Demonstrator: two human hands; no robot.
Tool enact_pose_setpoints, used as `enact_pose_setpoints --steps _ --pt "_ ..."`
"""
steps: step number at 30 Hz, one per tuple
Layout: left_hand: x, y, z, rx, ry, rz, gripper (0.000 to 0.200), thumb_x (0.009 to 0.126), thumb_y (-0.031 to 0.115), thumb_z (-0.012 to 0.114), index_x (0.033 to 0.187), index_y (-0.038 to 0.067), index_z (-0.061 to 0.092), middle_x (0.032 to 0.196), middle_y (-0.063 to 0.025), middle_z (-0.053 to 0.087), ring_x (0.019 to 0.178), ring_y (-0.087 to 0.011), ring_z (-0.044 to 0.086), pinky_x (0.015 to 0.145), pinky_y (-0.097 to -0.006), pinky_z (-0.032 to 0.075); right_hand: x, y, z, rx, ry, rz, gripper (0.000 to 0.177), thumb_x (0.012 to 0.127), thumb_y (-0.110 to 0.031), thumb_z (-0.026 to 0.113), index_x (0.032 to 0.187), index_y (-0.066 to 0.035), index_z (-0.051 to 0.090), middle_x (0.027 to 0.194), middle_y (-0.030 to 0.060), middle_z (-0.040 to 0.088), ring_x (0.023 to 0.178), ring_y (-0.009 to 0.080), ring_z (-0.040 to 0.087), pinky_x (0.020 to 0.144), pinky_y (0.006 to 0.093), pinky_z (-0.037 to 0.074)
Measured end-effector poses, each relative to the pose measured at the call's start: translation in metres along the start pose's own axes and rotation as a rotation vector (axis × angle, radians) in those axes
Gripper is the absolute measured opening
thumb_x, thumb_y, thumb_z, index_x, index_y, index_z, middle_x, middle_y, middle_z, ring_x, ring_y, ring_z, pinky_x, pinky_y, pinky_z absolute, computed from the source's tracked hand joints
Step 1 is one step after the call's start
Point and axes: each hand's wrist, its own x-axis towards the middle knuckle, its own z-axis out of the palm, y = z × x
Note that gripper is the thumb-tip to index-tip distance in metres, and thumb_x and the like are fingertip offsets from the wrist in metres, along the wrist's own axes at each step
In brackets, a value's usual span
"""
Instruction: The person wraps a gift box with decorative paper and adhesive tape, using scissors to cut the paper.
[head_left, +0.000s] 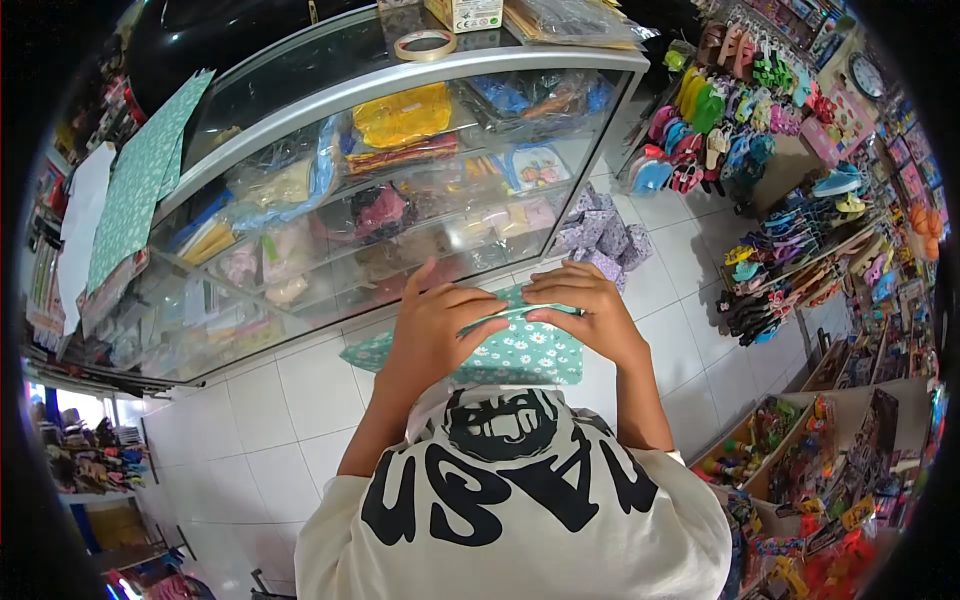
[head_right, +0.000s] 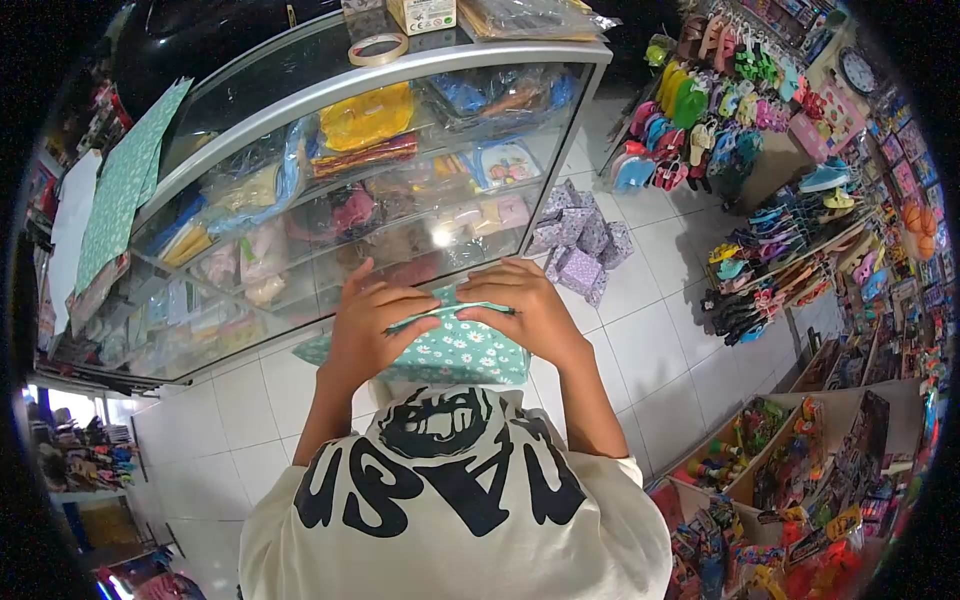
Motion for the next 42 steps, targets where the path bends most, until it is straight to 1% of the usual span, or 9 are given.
enact_pose_setpoints --steps 7,10,13,19,23,29,33,34,42 --pt "-0.023 -0.018 -0.029 -0.045 -0.148 -0.098 0.052 0.071 0.028 0.081 0.117 0.016 0.058 0.128 -0.0080 0.058 0.116 -0.0282 0.056 0.113 -0.0562 0.024 -0.004 0.002 -0.005 0.102 0.129 -0.116 0.026 0.070 -0.016 0.080 0.095 -0.014 0.076 0.115 0.0042 0.066 0.114 0.0279 0.057 0.092 0.0410 0.045" --pt "-0.030 -0.030 -0.045 -0.039 -0.290 -0.011 0.047 0.073 0.021 0.076 0.114 0.014 0.054 0.124 -0.0092 0.056 0.118 -0.0298 0.052 0.107 -0.0519 0.033 -0.004 0.000 -0.009 0.095 0.101 -0.192 0.028 0.068 -0.017 0.081 0.096 -0.014 0.077 0.115 0.0052 0.065 0.109 0.0282 0.057 0.091 0.0408 0.046" --pt "-0.032 -0.039 -0.051 -0.274 -0.442 -0.106 0.047 0.072 0.015 0.079 0.111 0.013 0.053 0.118 -0.0108 0.057 0.114 -0.0301 0.054 0.099 -0.0442 0.041 -0.002 -0.006 -0.009 0.099 0.070 -0.227 0.030 0.066 -0.017 0.083 0.095 -0.014 0.076 0.115 0.0059 0.065 0.108 0.0283 0.057 0.091 0.0404 0.046" --pt "-0.039 -0.037 -0.052 -0.393 -0.271 -0.059 0.045 0.069 0.013 0.079 0.108 0.015 0.056 0.116 -0.0078 0.055 0.107 -0.0297 0.054 0.085 -0.0376 0.048 -0.005 -0.011 -0.010 0.125 0.078 -0.202 0.034 0.060 -0.018 0.087 0.091 -0.012 0.075 0.116 0.0089 0.065 0.107 0.0298 0.058 0.091 0.0418 0.045" --pt "-0.034 -0.033 -0.062 -0.215 -0.308 0.018 0.039 0.068 0.013 0.083 0.100 0.014 0.061 0.118 -0.0095 0.055 0.112 -0.0304 0.054 0.090 -0.0377 0.047 -0.008 -0.013 -0.013 0.093 0.041 -0.207 0.036 0.058 -0.020 0.088 0.091 -0.011 0.075 0.120 0.0107 0.062 0.114 0.0321 0.056 0.095 0.0448 0.043" --pt "-0.026 -0.023 -0.065 0.008 -0.264 0.074 0.036 0.067 0.019 0.082 0.100 0.017 0.066 0.118 -0.0034 0.057 0.107 -0.0283 0.057 0.087 -0.0407 0.049 0.014 -0.050 -0.012 -0.086 -0.138 -0.178 0.039 0.063 -0.029 0.085 0.093 -0.010 0.069 0.130 0.0109 0.056 0.125 0.0333 0.048 0.102 0.0472 0.038" --pt "-0.024 -0.017 -0.066 0.111 -0.258 0.109 0.035 0.068 0.022 0.081 0.100 0.018 0.068 0.116 -0.0026 0.057 0.105 -0.0277 0.058 0.086 -0.0401 0.049 0.028 -0.045 0.018 -0.182 -0.276 -0.169 0.034 0.076 -0.033 0.075 0.098 -0.010 0.062 0.122 0.0106 0.056 0.119 0.0298 0.050 0.096 0.0416 0.039" --pt "-0.025 -0.016 -0.067 0.154 -0.257 0.115 0.035 0.068 0.022 0.081 0.100 0.018 0.068 0.115 -0.0026 0.058 0.105 -0.0276 0.058 0.086 -0.0396 0.049 0.030 -0.042 0.021 -0.178 -0.244 -0.221 0.030 0.078 -0.031 0.073 0.096 -0.010 0.063 0.114 0.0086 0.057 0.111 0.0271 0.053 0.088 0.0391 0.040" --pt "-0.040 -0.020 -0.069 0.214 -0.181 0.008 0.028 0.070 0.026 0.080 0.093 0.014 0.070 0.100 -0.0030 0.063 0.091 -0.0246 0.063 0.077 -0.0364 0.050 0.032 -0.035 0.032 -0.131 -0.238 -0.248 0.020 0.083 -0.025 0.069 0.094 -0.009 0.063 0.100 0.0047 0.058 0.097 0.0228 0.057 0.080 0.0364 0.040"
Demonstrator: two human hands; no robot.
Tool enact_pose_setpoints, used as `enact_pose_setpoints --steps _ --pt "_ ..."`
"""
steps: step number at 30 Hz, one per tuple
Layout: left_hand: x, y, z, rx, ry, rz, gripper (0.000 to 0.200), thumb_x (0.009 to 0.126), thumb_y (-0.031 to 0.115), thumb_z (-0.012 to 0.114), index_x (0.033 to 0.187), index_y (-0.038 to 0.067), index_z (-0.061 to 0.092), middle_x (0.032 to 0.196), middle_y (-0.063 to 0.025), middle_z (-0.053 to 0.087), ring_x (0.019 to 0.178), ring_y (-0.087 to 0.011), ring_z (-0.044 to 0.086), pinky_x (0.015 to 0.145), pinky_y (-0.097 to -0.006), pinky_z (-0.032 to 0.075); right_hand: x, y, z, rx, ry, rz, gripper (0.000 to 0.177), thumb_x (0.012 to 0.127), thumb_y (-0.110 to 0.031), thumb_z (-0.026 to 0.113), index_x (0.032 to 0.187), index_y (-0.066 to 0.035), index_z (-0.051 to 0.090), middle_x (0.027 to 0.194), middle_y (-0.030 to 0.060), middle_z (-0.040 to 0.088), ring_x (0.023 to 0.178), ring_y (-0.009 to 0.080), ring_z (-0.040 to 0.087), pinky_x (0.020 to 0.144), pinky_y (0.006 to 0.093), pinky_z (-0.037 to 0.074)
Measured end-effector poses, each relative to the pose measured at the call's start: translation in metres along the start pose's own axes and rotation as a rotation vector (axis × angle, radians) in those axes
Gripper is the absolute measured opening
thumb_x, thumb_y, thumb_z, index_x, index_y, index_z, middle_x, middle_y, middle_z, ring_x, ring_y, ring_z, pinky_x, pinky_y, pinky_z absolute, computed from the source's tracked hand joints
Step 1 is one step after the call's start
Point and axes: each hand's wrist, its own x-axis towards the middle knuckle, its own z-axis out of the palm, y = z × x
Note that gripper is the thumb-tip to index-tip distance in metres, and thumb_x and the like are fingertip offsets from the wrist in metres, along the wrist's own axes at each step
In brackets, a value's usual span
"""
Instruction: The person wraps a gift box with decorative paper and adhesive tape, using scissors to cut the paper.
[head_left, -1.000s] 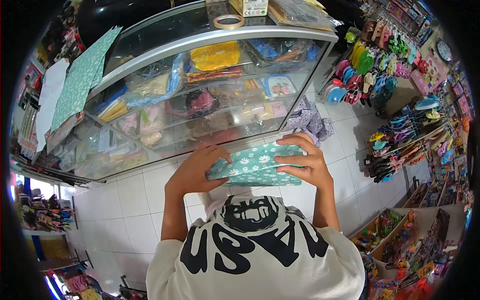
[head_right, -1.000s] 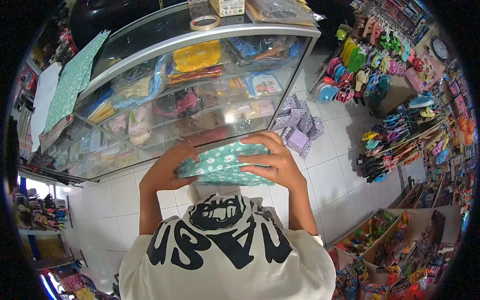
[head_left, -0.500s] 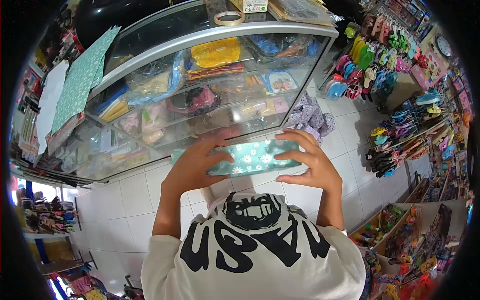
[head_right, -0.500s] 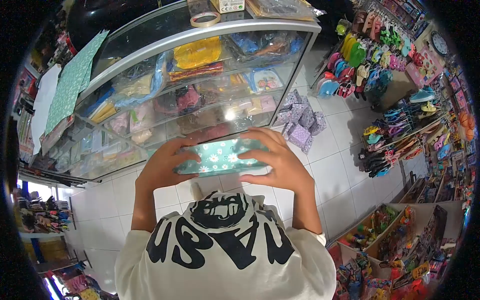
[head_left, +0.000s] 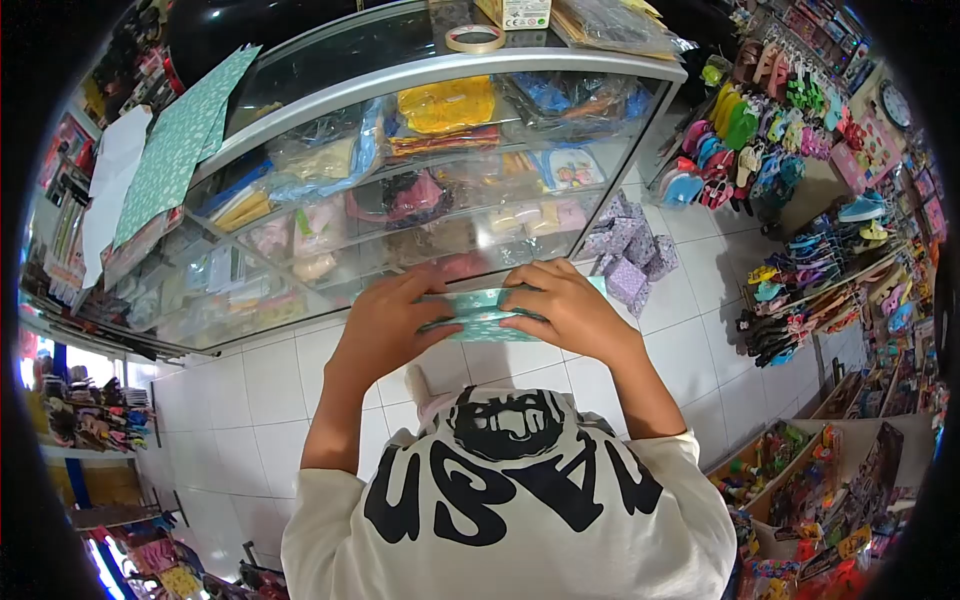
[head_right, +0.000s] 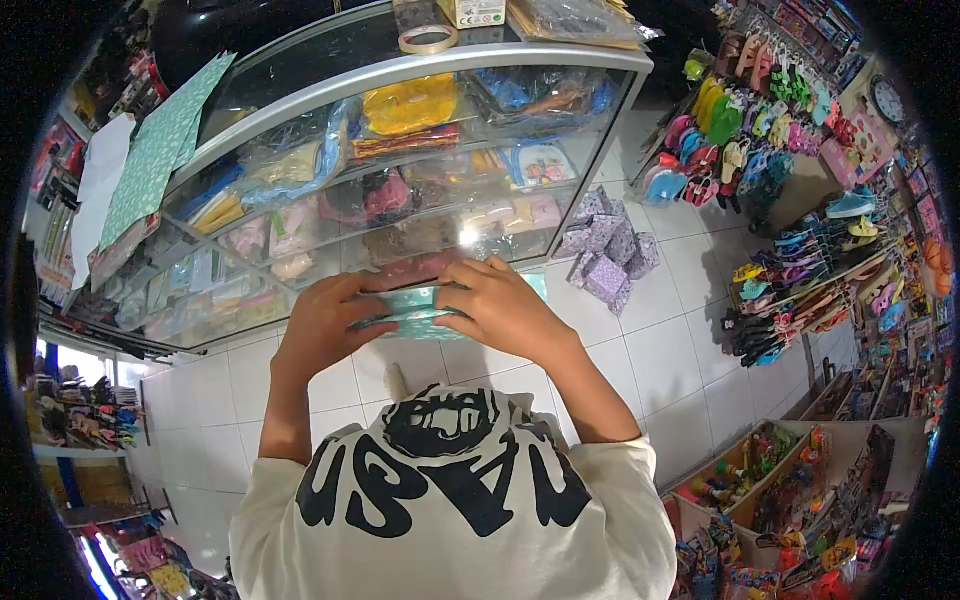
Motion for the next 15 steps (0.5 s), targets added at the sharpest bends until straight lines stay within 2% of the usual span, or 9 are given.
enact_pose_setpoints --steps 4,7,10,13,15 --pt "-0.001 0.001 0.004 0.005 0.022 0.028 0.030 0.068 0.027 0.082 0.091 0.011 0.069 0.096 -0.0043 0.066 0.084 -0.0258 0.064 0.072 -0.0360 0.051 0.001 -0.002 0.000 0.033 -0.051 0.040 0.021 0.082 -0.022 0.070 0.097 -0.009 0.065 0.098 0.0051 0.062 0.095 0.0238 0.060 0.086 0.0359 0.041" --pt "0.001 0.017 -0.004 -0.106 0.203 -0.130 0.027 0.068 0.026 0.082 0.084 0.009 0.069 0.092 -0.0058 0.066 0.081 -0.0261 0.063 0.070 -0.0371 0.050 0.000 -0.004 -0.005 0.100 -0.009 0.113 0.025 0.082 -0.023 0.071 0.102 -0.009 0.064 0.096 0.0057 0.063 0.093 0.0246 0.061 0.085 0.0372 0.042" --pt "-0.006 0.002 -0.013 -0.055 0.121 -0.129 0.025 0.068 0.025 0.082 0.076 0.007 0.067 0.085 -0.0071 0.066 0.078 -0.0257 0.064 0.067 -0.0369 0.050 -0.006 0.001 0.000 0.107 0.036 0.135 0.029 0.082 -0.023 0.071 0.106 -0.009 0.064 0.096 0.0072 0.064 0.093 0.0263 0.061 0.084 0.0381 0.043" --pt "-0.007 0.003 -0.013 -0.052 0.041 -0.187 0.028 0.065 0.026 0.084 0.077 0.008 0.067 0.078 -0.0070 0.066 0.072 -0.0263 0.063 0.062 -0.0355 0.049 -0.003 -0.004 0.001 0.022 -0.024 0.081 0.031 0.082 -0.022 0.071 0.108 -0.008 0.064 0.097 0.0077 0.065 0.091 0.0275 0.062 0.082 0.0387 0.044" --pt "-0.007 0.002 -0.013 -0.050 0.070 -0.136 0.029 0.064 0.027 0.085 0.080 0.008 0.069 0.075 -0.0063 0.065 0.069 -0.0264 0.063 0.060 -0.0349 0.049 0.001 -0.004 0.007 0.044 0.077 0.033 0.027 0.081 -0.021 0.071 0.105 -0.008 0.065 0.093 0.0077 0.066 0.086 0.0284 0.063 0.079 0.0385 0.045"
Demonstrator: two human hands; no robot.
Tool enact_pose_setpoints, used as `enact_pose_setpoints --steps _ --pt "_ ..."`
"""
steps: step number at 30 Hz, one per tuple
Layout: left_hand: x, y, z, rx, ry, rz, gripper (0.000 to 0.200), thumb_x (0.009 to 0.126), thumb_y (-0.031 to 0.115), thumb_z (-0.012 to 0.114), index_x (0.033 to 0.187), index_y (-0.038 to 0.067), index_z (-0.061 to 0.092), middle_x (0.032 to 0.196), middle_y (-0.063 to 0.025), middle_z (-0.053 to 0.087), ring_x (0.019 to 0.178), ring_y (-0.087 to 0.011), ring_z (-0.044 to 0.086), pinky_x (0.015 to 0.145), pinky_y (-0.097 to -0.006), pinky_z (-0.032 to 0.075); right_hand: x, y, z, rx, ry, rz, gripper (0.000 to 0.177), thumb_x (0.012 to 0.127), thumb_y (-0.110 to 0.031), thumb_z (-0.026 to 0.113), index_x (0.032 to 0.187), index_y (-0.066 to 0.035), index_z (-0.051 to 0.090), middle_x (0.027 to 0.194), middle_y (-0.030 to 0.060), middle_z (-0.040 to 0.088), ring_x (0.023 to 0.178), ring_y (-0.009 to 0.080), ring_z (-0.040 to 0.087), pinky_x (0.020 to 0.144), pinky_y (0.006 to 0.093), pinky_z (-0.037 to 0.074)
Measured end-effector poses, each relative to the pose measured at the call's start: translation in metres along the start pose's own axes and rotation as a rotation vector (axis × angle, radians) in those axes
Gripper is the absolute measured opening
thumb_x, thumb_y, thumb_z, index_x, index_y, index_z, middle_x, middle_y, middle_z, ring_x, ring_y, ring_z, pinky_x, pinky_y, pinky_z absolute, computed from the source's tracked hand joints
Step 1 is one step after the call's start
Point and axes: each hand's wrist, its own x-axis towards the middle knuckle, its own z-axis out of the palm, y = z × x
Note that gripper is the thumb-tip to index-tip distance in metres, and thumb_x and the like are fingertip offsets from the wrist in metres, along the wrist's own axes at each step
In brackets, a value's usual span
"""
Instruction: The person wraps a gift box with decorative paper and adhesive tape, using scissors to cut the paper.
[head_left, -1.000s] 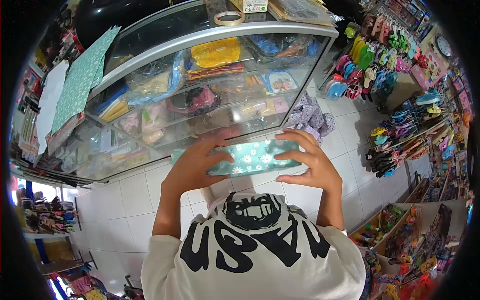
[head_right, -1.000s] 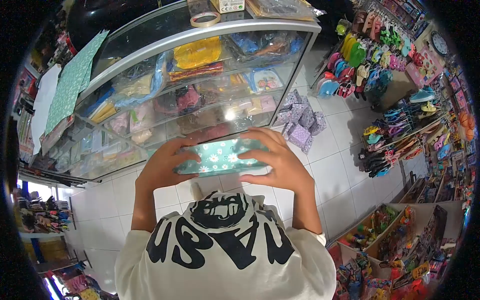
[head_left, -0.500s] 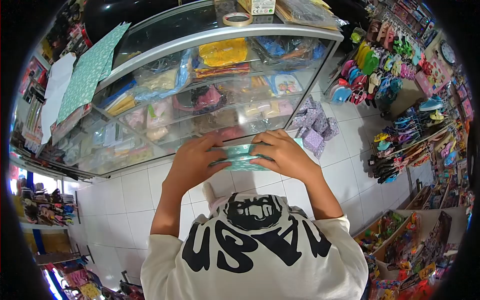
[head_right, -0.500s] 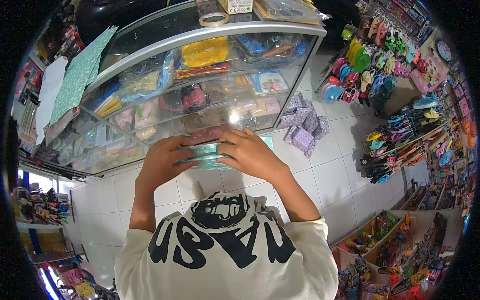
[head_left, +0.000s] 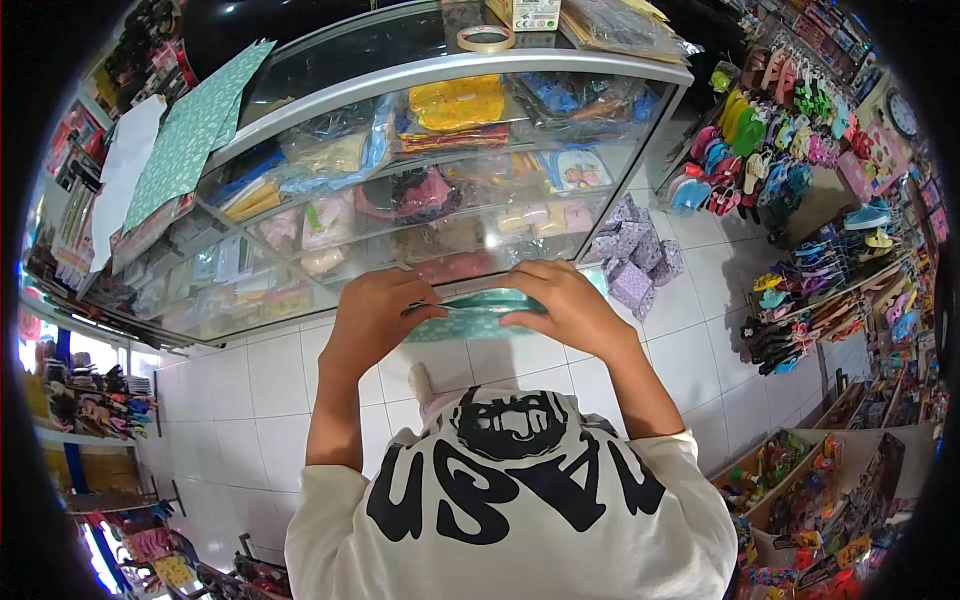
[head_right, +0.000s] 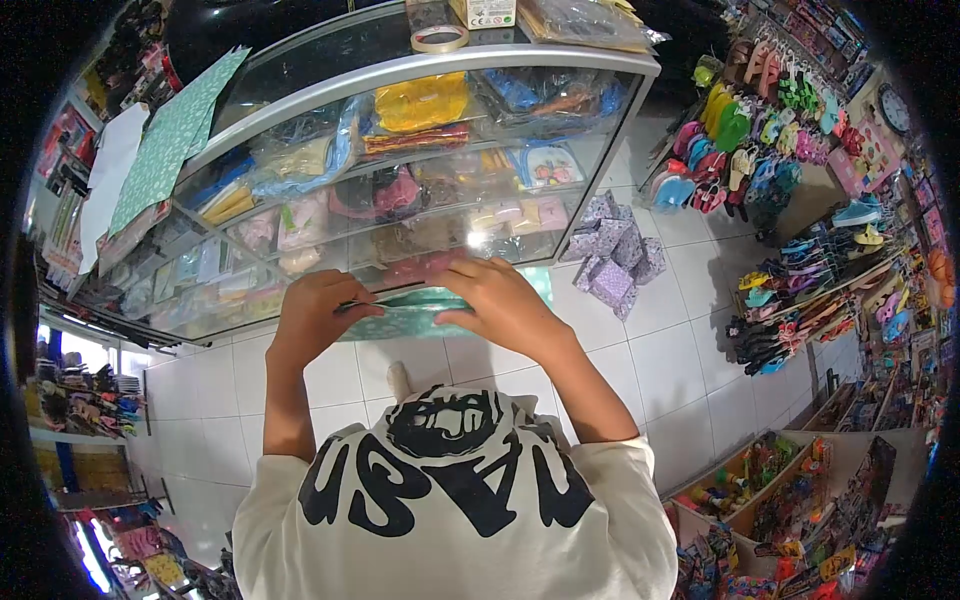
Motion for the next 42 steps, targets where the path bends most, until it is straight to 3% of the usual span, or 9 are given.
enact_pose_setpoints --steps 10,16,19,21,28,32,35,39,42 --pt "-0.017 -0.014 -0.019 -0.346 0.049 -0.212 0.023 0.066 0.013 0.085 0.086 0.006 0.075 0.084 -0.0073 0.072 0.073 -0.0167 0.065 0.063 -0.0283 0.048 -0.009 0.011 0.000 0.279 -0.041 0.130 0.019 0.082 -0.017 0.071 0.097 -0.007 0.068 0.084 0.0099 0.068 0.078 0.0305 0.064 0.073 0.0383 0.049" --pt "-0.006 -0.008 -0.006 -0.286 0.088 -0.016 0.024 0.072 0.012 0.082 0.093 0.005 0.072 0.083 -0.0069 0.072 0.071 -0.0168 0.066 0.062 -0.0288 0.048 0.003 -0.006 0.021 0.272 -0.003 0.018 0.034 0.081 -0.021 0.074 0.109 -0.006 0.064 0.089 0.0150 0.069 0.082 0.0351 0.066 0.069 0.0382 0.051" --pt "0.000 0.012 -0.008 -0.557 0.258 -0.172 0.037 0.074 0.008 0.081 0.108 0.008 0.068 0.081 -0.0028 0.071 0.071 -0.0118 0.062 0.061 -0.0259 0.045 0.003 0.002 0.024 0.500 -0.069 0.185 0.027 0.082 -0.017 0.074 0.105 -0.004 0.067 0.085 0.0117 0.070 0.075 0.0234 0.067 0.068 0.0336 0.051" --pt "-0.004 -0.004 -0.008 -0.516 0.075 -0.339 0.044 0.075 0.007 0.079 0.116 0.011 0.064 0.074 0.0001 0.065 0.067 -0.0089 0.055 0.060 -0.0242 0.041 0.004 0.004 0.028 0.621 -0.063 0.245 0.022 0.082 -0.014 0.074 0.101 -0.004 0.069 0.081 0.0088 0.071 0.072 0.0138 0.065 0.068 0.0291 0.050" --pt "0.013 -0.016 -0.028 -0.362 0.197 -0.365 0.044 0.080 0.006 0.074 0.122 0.013 0.060 0.066 0.0034 0.048 0.061 -0.0060 0.039 0.055 -0.0235 0.031 -0.004 0.025 0.033 0.668 -0.159 0.313 0.020 0.084 -0.012 0.073 0.100 -0.002 0.068 0.084 0.0055 0.071 0.078 0.0104 0.066 0.072 0.0252 0.049" --pt "0.038 -0.024 -0.030 -0.336 0.217 -0.195 0.044 0.080 0.008 0.075 0.121 0.012 0.060 0.101 -0.0078 0.067 0.090 -0.0156 0.064 0.078 -0.0278 0.050 0.001 0.030 0.040 0.773 -0.110 0.367 0.015 0.086 -0.010 0.071 0.097 -0.001 0.068 0.085 0.0035 0.071 0.082 0.0075 0.064 0.074 0.0241 0.049" --pt "0.047 -0.032 -0.035 -0.008 0.481 -0.032 0.049 0.078 0.012 0.077 0.123 0.007 0.058 0.115 -0.0120 0.064 0.110 -0.0224 0.061 0.093 -0.0348 0.047 0.001 0.034 0.051 0.727 0.031 0.351 0.013 0.087 -0.008 0.070 0.097 0.000 0.066 0.087 0.0030 0.070 0.082 0.0073 0.064 0.074 0.0234 0.049" --pt "0.032 -0.066 -0.022 -0.361 0.717 -0.041 0.079 0.073 0.014 0.082 0.139 0.003 0.039 0.139 -0.0152 0.047 0.131 -0.0290 0.044 0.109 -0.0397 0.035 -0.007 0.057 0.058 0.925 0.415 0.447 0.015 0.088 -0.002 0.068 0.101 0.001 0.063 0.087 0.0018 0.068 0.081 0.0066 0.062 0.072 0.0214 0.048" --pt "0.021 -0.082 0.024 -0.844 0.489 -0.051 0.091 0.071 0.012 0.083 0.144 0.006 0.028 0.142 -0.0153 0.043 0.132 -0.0286 0.042 0.111 -0.0391 0.033 -0.003 0.061 0.048 1.013 0.675 0.504 0.013 0.087 0.001 0.066 0.100 -0.001 0.063 0.087 0.0019 0.068 0.080 0.0059 0.061 0.072 0.0206 0.046"
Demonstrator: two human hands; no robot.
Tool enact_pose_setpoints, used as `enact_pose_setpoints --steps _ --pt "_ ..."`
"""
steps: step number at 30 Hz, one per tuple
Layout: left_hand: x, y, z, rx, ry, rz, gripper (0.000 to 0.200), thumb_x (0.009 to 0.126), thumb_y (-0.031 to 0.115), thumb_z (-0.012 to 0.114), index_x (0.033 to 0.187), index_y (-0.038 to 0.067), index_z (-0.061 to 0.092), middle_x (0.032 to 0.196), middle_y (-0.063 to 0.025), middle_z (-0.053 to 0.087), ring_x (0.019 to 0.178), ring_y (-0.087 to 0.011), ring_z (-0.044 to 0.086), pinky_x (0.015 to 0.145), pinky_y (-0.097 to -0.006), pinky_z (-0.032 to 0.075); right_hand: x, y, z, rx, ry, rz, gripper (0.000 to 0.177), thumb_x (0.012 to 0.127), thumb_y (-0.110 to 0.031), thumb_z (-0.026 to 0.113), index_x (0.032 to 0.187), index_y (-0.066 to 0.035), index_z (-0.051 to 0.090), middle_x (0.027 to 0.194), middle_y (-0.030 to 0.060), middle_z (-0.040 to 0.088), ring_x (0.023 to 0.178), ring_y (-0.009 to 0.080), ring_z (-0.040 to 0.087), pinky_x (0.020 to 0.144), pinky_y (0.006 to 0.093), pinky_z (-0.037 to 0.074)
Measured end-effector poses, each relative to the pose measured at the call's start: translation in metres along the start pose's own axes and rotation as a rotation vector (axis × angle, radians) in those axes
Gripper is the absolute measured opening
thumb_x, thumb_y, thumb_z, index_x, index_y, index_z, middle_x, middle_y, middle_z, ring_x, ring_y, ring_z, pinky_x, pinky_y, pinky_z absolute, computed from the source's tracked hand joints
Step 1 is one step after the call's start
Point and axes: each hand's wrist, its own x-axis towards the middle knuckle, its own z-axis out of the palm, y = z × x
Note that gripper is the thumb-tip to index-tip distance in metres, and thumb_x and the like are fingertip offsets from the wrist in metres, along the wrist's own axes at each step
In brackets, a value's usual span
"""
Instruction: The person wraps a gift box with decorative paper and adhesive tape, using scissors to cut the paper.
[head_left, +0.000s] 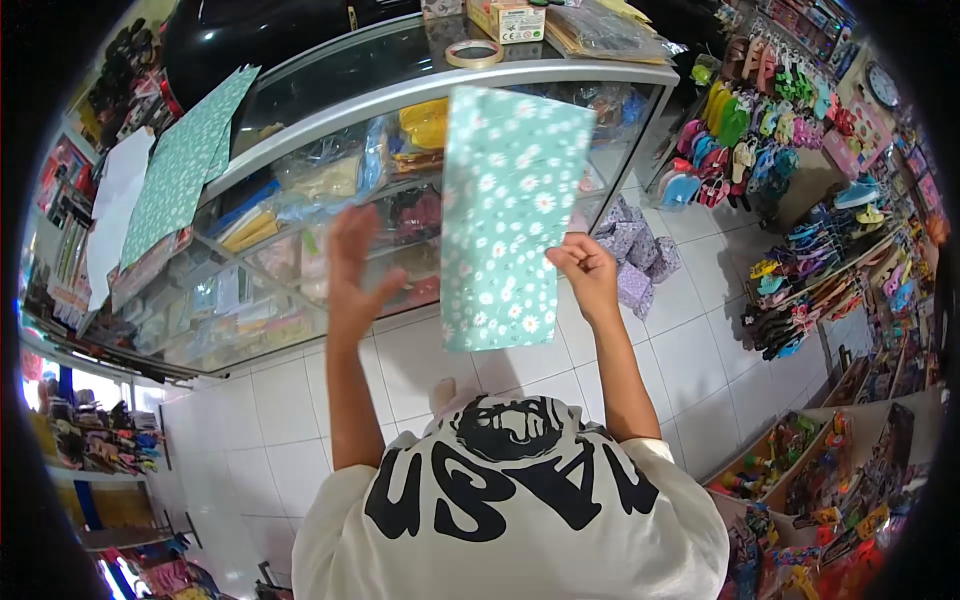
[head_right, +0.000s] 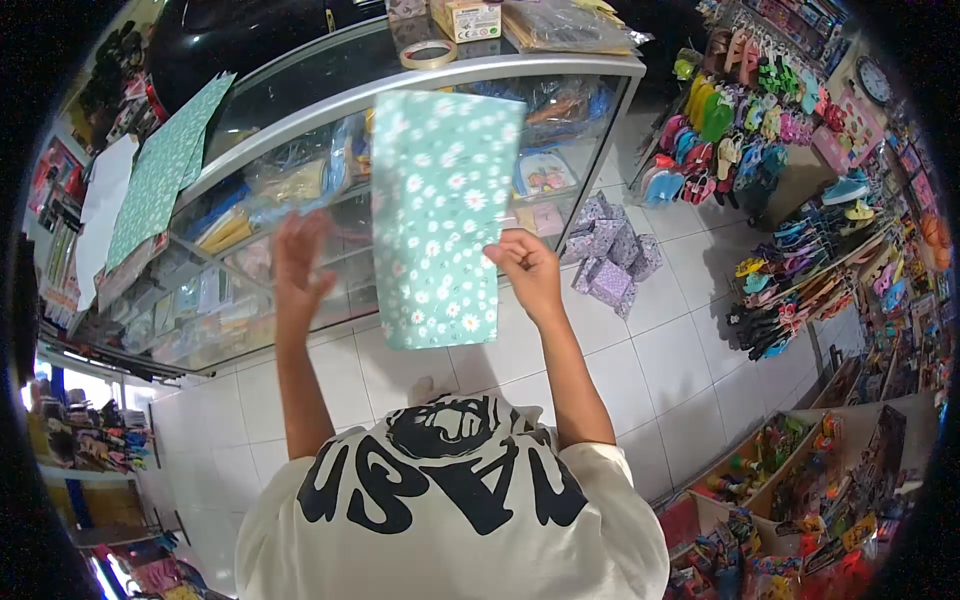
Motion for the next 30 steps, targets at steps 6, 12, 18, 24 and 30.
enact_pose_setpoints --steps 6,12,18,24,30 --pt "0.001 -0.025 0.039 -0.220 -0.365 -0.293 0.041 0.080 0.005 0.076 0.109 0.007 0.048 0.125 -0.0068 0.055 0.112 -0.0158 0.054 0.091 -0.0292 0.045 0.015 -0.002 0.000 0.038 0.140 -0.040 0.020 0.087 0.000 0.067 0.107 0.001 0.062 0.095 0.0051 0.069 0.088 0.0083 0.062 0.081 0.0229 0.047" --pt "0.027 -0.040 0.042 -0.340 -0.216 -0.405 0.009 0.088 0.002 0.066 0.094 0.003 0.059 0.106 0.0002 0.059 0.091 -0.0056 0.055 0.079 -0.0215 0.043 0.022 -0.001 0.014 0.056 0.062 0.114 0.053 0.084 -0.003 0.071 0.130 0.000 0.044 0.114 0.0109 0.063 0.100 0.0147 0.061 0.089 0.0291 0.048" --pt "0.034 -0.068 0.031 -0.304 -0.328 -0.478 0.013 0.092 0.007 0.064 0.103 0.003 0.059 0.101 0.0017 0.059 0.089 -0.0055 0.054 0.078 -0.0205 0.041 0.023 0.022 0.021 -0.057 0.170 0.044 0.029 0.086 -0.006 0.070 0.109 -0.006 0.052 0.107 0.0029 0.063 0.100 0.0112 0.059 0.089 0.0260 0.045" --pt "0.033 -0.081 0.039 -0.487 -0.211 -0.534 0.015 0.096 0.012 0.057 0.109 0.005 0.056 0.097 0.0029 0.058 0.089 -0.0054 0.051 0.081 -0.0215 0.040 0.013 0.014 0.027 -0.187 0.004 0.153 0.016 0.086 -0.010 0.072 0.093 -0.006 0.057 0.098 -0.0009 0.062 0.091 0.0071 0.056 0.081 0.0245 0.045" --pt "0.036 -0.068 0.029 -0.507 -0.300 -0.574 0.035 0.090 0.007 0.061 0.122 0.005 0.048 0.113 -0.0020 0.055 0.104 -0.0091 0.050 0.092 -0.0251 0.038 0.008 0.015 0.035 -0.173 0.019 0.167 0.011 0.089 -0.010 0.068 0.097 -0.003 0.064 0.097 -0.0003 0.064 0.090 0.0071 0.057 0.081 0.0242 0.044"
